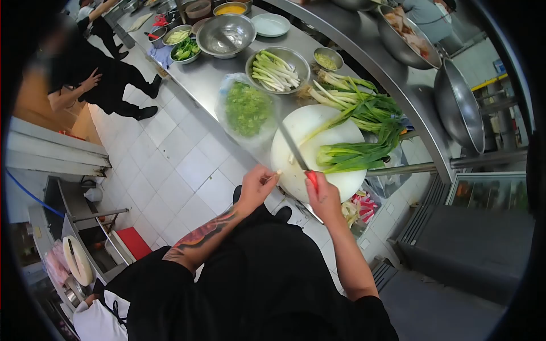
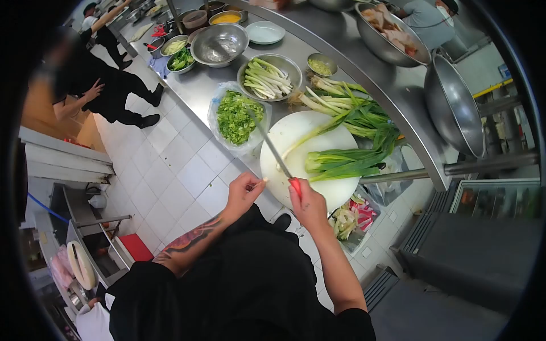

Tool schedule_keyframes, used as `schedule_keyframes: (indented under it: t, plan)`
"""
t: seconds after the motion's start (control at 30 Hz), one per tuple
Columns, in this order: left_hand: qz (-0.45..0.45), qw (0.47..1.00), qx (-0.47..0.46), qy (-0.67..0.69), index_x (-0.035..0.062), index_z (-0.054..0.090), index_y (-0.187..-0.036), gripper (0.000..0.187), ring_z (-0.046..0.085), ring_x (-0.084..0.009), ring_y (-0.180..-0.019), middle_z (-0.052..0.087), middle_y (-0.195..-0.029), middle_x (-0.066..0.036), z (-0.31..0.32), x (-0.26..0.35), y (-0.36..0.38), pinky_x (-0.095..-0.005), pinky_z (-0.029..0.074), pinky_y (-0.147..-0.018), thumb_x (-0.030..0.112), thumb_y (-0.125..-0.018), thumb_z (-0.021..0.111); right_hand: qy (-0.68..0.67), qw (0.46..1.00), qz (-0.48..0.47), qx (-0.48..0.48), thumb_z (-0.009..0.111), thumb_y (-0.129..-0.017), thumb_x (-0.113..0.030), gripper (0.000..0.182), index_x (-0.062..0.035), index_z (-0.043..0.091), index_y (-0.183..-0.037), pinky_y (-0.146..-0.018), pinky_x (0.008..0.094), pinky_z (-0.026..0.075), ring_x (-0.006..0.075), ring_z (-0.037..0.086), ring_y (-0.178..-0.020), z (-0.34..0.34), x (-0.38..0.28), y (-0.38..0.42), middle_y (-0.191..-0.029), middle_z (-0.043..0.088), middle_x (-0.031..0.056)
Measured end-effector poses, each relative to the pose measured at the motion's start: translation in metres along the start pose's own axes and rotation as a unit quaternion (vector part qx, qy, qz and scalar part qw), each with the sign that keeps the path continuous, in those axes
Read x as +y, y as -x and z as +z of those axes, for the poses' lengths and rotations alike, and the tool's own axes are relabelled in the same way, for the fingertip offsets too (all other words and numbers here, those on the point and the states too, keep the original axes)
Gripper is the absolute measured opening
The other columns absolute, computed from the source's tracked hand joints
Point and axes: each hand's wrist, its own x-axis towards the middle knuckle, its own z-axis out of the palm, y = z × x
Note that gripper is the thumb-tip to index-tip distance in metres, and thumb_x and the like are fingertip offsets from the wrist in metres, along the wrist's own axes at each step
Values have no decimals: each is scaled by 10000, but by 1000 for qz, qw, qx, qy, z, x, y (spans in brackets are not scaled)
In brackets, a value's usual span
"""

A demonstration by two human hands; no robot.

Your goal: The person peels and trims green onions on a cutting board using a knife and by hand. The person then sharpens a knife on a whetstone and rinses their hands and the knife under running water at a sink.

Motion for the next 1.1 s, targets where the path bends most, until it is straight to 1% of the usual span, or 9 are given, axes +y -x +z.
schedule_keyframes:
  t: [0.1, 0.23, 0.4, 0.47, 0.63, 0.73, 0.87, 1.03, 1.1]
  plan:
    - [-97, 985, -77, 117, 12, 699, -1205, 273, 698, -144, -898, 717, -1110, -105, 33, 11, 16, -308, 588, -791, 101, -957, 774, -29, 998, 45, 42, 649, -1039, -227, 278, -79, 636, -1274, -661, 481, 551, 435, 722, -759, -63, -16, 13, -842, 722, 236]
    - [179, 946, -265, -51, 23, 550, -1449, 642, 560, -365, -1330, 581, -1417, -212, 104, 85, 12, -463, 465, -1136, 185, -892, 824, -40, 993, 48, 99, 636, -1047, -197, 277, -37, 617, -1272, -614, 423, 533, 327, 687, -645, -119, 8, 40, -821, 707, 177]
    - [245, 943, -47, -218, -10, 535, -1406, 677, 520, -445, -1273, 556, -1383, -237, 86, 59, -70, -496, 448, -1103, 40, -773, 770, -268, 941, 172, 118, 588, -1093, -209, 215, -23, 621, -1195, -455, 248, 409, 52, 513, -504, -86, 52, 89, -713, 574, -13]
    - [199, 932, 36, -300, -2, 586, -1351, 603, 557, -427, -1188, 590, -1292, -216, 63, 40, -98, -490, 484, -1026, 28, -776, 765, -297, 921, 234, 95, 594, -1090, -219, 242, -30, 628, -1238, -451, 259, 415, 63, 517, -499, -45, 67, 113, -722, 583, -2]
    - [192, 939, -57, -280, 22, 692, -1229, 408, 634, -387, -1032, 650, -1124, -184, 11, 26, -105, -447, 533, -916, 16, -825, 749, -287, 915, 279, 54, 597, -1083, -220, 285, -26, 625, -1290, -499, 316, 470, 124, 570, -526, 10, 65, 139, -757, 635, 57]
    - [176, 951, -55, -247, 26, 739, -1183, 321, 664, -349, -956, 675, -1028, -168, -33, 31, -79, -415, 548, -851, 14, -862, 741, -159, 964, 182, 109, 617, -1051, -197, 306, -13, 610, -1297, -697, 458, 559, 376, 719, -715, 13, 47, 130, -841, 729, 209]
    - [61, 970, -60, -229, 13, 769, -1164, 266, 694, -234, -872, 705, -937, -128, -56, -4, -49, -363, 559, -743, 63, -903, 775, -59, 990, 119, 55, 643, -1036, -221, 328, -43, 598, -1308, -700, 498, 559, 461, 719, -798, 10, 40, 102, -903, 729, 272]
    - [34, 986, -58, -156, -20, 765, -1101, 219, 668, -111, -738, 723, -888, -73, -54, -28, -44, -267, 490, -501, 159, -974, 768, -33, 991, 115, 52, 641, -1037, -198, 313, -39, 603, -1303, -681, 487, 562, 451, 725, -775, -32, -9, 66, -903, 730, 273]
    - [-173, 979, -79, -68, -16, 762, -1056, 194, 663, -96, -739, 731, -861, -59, -55, -18, -46, -251, 463, -465, 166, -987, 752, -61, 987, 55, 138, 652, -1025, -155, 314, -8, 596, -1297, -671, 468, 564, 437, 728, -753, -45, -23, 58, -911, 734, 263]
